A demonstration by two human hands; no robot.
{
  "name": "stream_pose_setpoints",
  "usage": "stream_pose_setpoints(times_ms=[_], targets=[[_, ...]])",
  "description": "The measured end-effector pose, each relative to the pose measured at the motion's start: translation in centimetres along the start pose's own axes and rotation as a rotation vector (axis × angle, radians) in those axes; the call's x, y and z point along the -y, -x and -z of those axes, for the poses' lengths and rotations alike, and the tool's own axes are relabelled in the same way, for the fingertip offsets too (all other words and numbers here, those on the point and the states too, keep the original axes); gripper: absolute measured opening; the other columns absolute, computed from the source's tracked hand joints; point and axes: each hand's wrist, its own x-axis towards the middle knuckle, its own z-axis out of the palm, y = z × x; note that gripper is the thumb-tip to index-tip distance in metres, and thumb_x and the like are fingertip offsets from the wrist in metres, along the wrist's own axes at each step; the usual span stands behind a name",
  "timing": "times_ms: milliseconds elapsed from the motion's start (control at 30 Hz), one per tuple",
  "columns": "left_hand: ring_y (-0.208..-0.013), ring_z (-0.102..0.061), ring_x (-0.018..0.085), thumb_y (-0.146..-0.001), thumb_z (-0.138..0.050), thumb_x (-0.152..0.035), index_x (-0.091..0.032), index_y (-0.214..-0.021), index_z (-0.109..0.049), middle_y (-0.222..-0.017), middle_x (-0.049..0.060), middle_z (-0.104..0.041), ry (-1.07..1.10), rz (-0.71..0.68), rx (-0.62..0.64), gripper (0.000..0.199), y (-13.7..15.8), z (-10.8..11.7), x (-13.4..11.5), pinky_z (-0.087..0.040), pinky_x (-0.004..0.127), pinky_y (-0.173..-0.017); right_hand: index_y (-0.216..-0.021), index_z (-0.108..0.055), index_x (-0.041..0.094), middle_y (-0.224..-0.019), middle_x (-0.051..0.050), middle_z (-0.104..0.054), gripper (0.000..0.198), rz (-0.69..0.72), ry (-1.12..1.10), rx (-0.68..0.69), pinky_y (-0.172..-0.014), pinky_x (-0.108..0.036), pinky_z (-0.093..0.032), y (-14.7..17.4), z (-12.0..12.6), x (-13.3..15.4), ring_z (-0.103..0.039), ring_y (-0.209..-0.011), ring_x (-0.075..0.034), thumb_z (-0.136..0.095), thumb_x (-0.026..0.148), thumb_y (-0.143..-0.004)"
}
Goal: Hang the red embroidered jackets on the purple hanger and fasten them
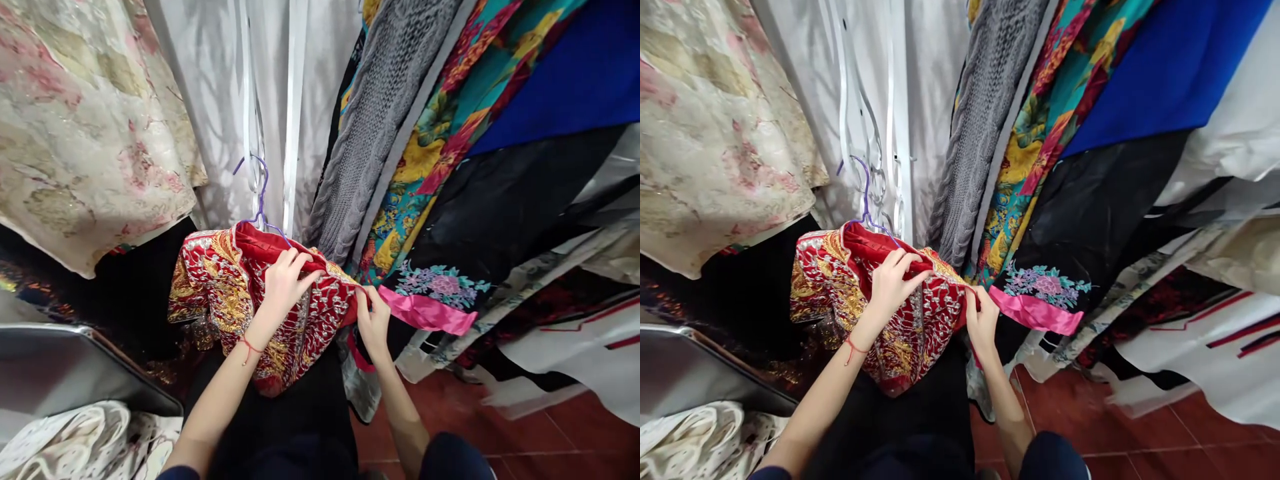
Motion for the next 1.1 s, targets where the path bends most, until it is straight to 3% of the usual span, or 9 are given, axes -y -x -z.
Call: stream_pose_setpoints(times_ms=[233, 400, 533, 667, 767, 867, 933, 1033, 1100], targets=[[-0.092, -0.066, 0.025, -0.091, -0.065, -0.043, -0.014, -0.112, -0.057, -0.097, 0.011, -0.066, 0.116, 0.250, -0.139, 0.036, -0.6, -5.9, 1.0, -0.052, 0.035, -0.079, -0.076, -0.055, 0.020, -0.067, 0.004, -0.054, 0.028, 0.059, -0.031, -0.144, -0.062, -0.024, -0.040, -3.2, 1.7, 5.7, -0.048, -0.061, -0.012, -0.053, 0.039, -0.097], [-0.109, -0.065, 0.023, -0.098, -0.045, -0.044, -0.019, -0.113, -0.049, -0.115, 0.014, -0.066, 0.633, 0.372, -0.090, 0.030, 1.0, -4.6, 1.3, -0.050, 0.040, -0.099, -0.074, -0.051, 0.022, -0.060, 0.005, -0.043, 0.027, 0.095, -0.026, -0.082, -0.052, -0.024, -0.036, 1.8, -1.1, 7.6, -0.041, -0.052, -0.011, -0.051, 0.032, -0.098], [-0.115, -0.065, 0.023, -0.098, -0.029, -0.057, -0.021, -0.108, -0.048, -0.123, 0.014, -0.066, 1.068, 0.548, -0.004, 0.041, 4.3, -1.5, 1.2, -0.051, 0.042, -0.101, -0.095, -0.063, 0.022, -0.082, -0.005, -0.063, 0.018, 0.236, 0.080, 0.316, -0.069, -0.031, -0.054, 5.8, -4.8, 4.7, -0.062, -0.075, -0.019, -0.045, 0.018, -0.097], [-0.112, -0.067, 0.024, -0.083, -0.067, -0.052, -0.019, -0.122, -0.054, -0.123, 0.012, -0.068, 0.949, 0.699, 0.134, 0.052, 6.4, -0.2, 0.4, -0.050, 0.040, -0.104, -0.102, -0.069, 0.026, -0.104, -0.007, -0.069, 0.032, 0.517, 0.035, 0.718, -0.093, -0.042, -0.055, 4.1, -3.3, 3.8, -0.063, -0.107, -0.023, -0.045, 0.009, -0.089], [-0.113, -0.067, 0.025, -0.086, -0.066, -0.047, -0.016, -0.110, -0.065, -0.119, 0.012, -0.072, 0.883, 0.752, 0.120, 0.039, 6.9, -0.2, 0.4, -0.048, 0.041, -0.107, -0.090, -0.070, 0.023, -0.086, -0.005, -0.070, 0.032, 0.429, -0.142, 0.434, -0.085, -0.038, -0.055, -0.8, -0.7, 4.0, -0.066, -0.086, -0.019, -0.039, 0.015, -0.097], [-0.112, -0.068, 0.026, -0.087, -0.064, -0.048, -0.018, -0.109, -0.067, -0.116, 0.011, -0.074, 0.922, 0.800, 0.099, 0.038, 7.7, -0.8, 1.0, -0.051, 0.041, -0.104, -0.104, -0.068, 0.021, -0.104, -0.008, -0.071, 0.025, 0.270, -0.108, 0.200, -0.092, -0.039, -0.052, -6.2, -0.3, 2.7, -0.065, -0.099, -0.021, -0.048, 0.034, -0.098], [-0.108, -0.069, 0.025, -0.086, -0.065, -0.049, -0.018, -0.106, -0.067, -0.111, 0.011, -0.075, 0.910, 0.811, 0.109, 0.037, 8.6, -1.2, 1.4, -0.052, 0.041, -0.101, -0.110, -0.067, 0.021, -0.111, -0.008, -0.071, 0.036, 0.147, -0.156, 0.336, -0.097, -0.039, -0.051, -8.7, -1.3, 0.9, -0.065, -0.104, -0.021, -0.048, 0.049, -0.097], [-0.105, -0.069, 0.023, -0.089, -0.062, -0.051, -0.018, -0.104, -0.065, -0.105, 0.010, -0.074, 0.866, 0.810, 0.072, 0.037, 9.1, -1.6, 1.8, -0.053, 0.037, -0.099, -0.078, -0.064, 0.020, -0.080, -0.003, -0.069, 0.056, -0.035, -0.217, 0.608, -0.080, -0.035, -0.055, -10.5, -2.9, -0.9, -0.064, -0.079, -0.020, -0.039, 0.067, -0.095], [-0.103, -0.068, 0.021, -0.092, -0.058, -0.051, -0.018, -0.106, -0.063, -0.105, 0.009, -0.072, 0.832, 0.805, 0.002, 0.036, 8.3, -1.4, 2.1, -0.053, 0.035, -0.097, -0.065, -0.052, 0.021, -0.064, 0.000, -0.059, 0.060, -0.018, -0.189, 0.566, -0.066, -0.030, -0.050, -10.6, -3.0, -0.4, -0.055, -0.064, -0.017, -0.038, 0.072, -0.093]])
